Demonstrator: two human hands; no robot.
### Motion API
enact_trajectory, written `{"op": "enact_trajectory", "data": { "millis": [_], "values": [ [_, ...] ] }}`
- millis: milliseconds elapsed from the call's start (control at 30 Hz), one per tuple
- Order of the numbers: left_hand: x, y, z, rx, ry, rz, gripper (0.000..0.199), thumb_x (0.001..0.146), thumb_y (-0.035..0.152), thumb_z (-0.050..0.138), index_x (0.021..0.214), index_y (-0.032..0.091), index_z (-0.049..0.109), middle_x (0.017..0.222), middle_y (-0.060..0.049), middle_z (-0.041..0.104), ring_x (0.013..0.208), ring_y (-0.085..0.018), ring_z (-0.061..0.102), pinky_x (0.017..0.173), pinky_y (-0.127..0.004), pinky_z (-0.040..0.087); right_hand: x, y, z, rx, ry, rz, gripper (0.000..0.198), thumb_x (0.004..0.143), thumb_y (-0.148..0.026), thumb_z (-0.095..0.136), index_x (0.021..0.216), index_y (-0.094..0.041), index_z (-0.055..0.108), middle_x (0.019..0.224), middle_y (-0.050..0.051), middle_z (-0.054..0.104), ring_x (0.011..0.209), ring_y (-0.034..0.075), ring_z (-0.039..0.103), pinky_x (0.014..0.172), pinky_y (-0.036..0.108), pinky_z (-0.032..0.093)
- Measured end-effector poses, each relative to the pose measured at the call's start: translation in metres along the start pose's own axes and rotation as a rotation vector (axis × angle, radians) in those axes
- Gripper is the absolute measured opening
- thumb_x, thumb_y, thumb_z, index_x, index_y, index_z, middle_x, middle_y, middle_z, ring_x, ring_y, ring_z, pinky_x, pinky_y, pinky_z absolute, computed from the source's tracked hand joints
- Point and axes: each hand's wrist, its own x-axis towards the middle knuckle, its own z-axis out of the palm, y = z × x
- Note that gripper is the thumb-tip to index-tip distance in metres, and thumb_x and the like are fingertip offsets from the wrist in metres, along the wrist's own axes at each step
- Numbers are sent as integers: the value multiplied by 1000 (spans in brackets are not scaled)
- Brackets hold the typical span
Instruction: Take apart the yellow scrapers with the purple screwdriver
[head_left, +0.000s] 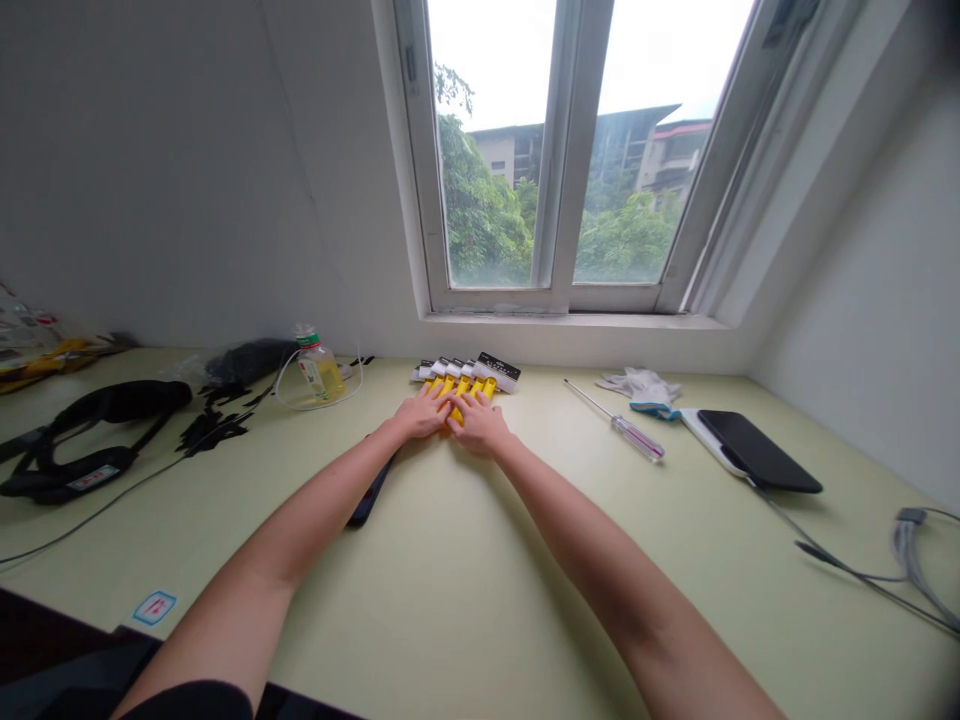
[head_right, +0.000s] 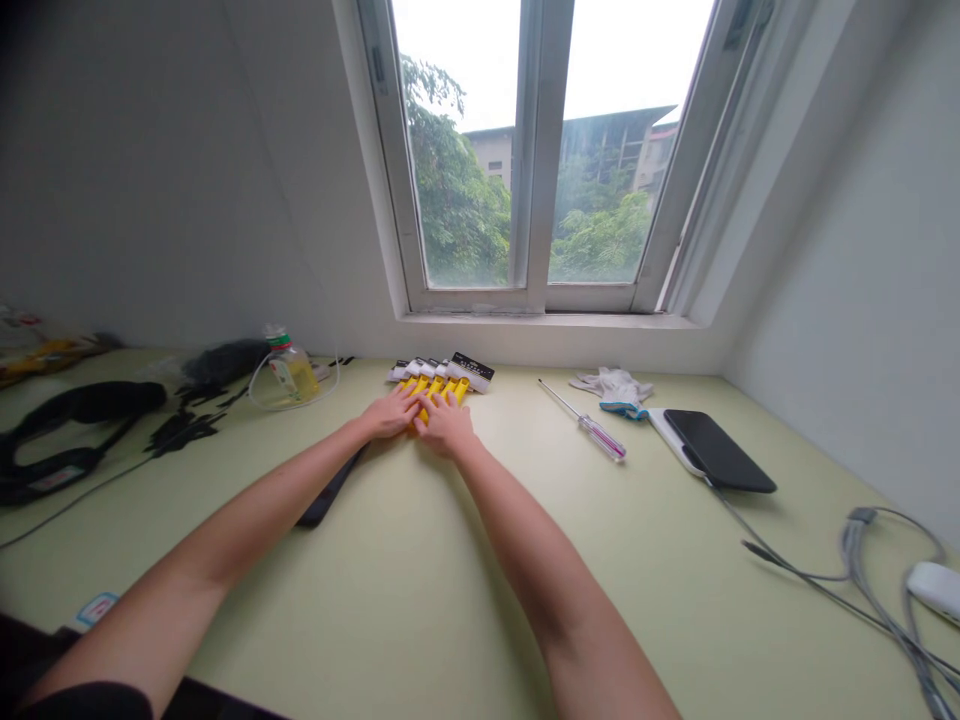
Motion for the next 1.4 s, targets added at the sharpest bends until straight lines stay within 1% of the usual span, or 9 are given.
{"op": "enact_trajectory", "data": {
  "millis": [67,300,467,633,767,933,1067,1267,1400],
  "values": [
    [-1,2,0,2,-1,-8,57,96,54,24,147,32,36,160,0,26,148,-27,16,117,-48,19,0,1,2,-10,4,-10,56,94,-52,32,147,-33,35,150,7,42,141,33,25,104,55,33],
    [-7,13,-4,25,-3,-28,58,96,53,23,149,32,34,160,0,25,148,-28,18,118,-49,18,0,6,7,-19,16,-47,58,95,-47,32,149,-24,36,150,9,40,141,30,25,112,47,24],
    [-12,24,-5,45,-3,-51,60,96,55,19,151,32,31,161,-2,21,148,-32,17,117,-52,19,-3,14,7,-23,32,-83,58,96,-45,34,149,-20,37,150,11,41,140,30,27,115,48,18],
    [-13,45,1,40,18,-81,60,97,55,16,151,33,31,161,-3,22,147,-33,19,115,-56,22,-13,31,2,-55,60,-151,55,97,-41,34,146,-17,40,147,12,46,138,28,32,117,47,15],
    [-12,62,5,42,37,-85,59,97,54,18,151,34,31,161,-2,21,147,-31,20,114,-56,23,-21,44,-5,-65,76,-221,53,97,-38,33,144,-14,41,146,13,47,136,25,35,118,46,16],
    [-10,73,8,49,44,-85,60,96,54,17,151,34,30,161,-1,20,147,-30,19,115,-55,22,-27,54,-8,-46,96,-243,54,97,-39,34,143,-12,43,145,14,48,136,25,36,119,45,16],
    [-5,85,12,41,41,-92,61,96,56,16,151,35,29,161,0,20,147,-31,19,114,-57,23,-33,65,-13,-36,98,-236,53,97,-38,35,142,-12,44,143,14,49,135,25,36,119,44,16],
    [5,116,18,27,48,-109,61,95,56,16,151,36,29,161,-1,20,146,-34,20,111,-61,24,-47,90,-29,-38,83,-212,53,95,-38,38,142,-13,45,143,13,49,135,26,36,118,43,19],
    [7,131,18,36,52,-126,62,95,58,15,151,36,28,161,-2,20,146,-33,19,111,-60,25,-50,95,-36,-34,92,-195,52,93,-39,43,140,-16,48,142,12,51,134,25,38,116,43,23]
  ]
}}
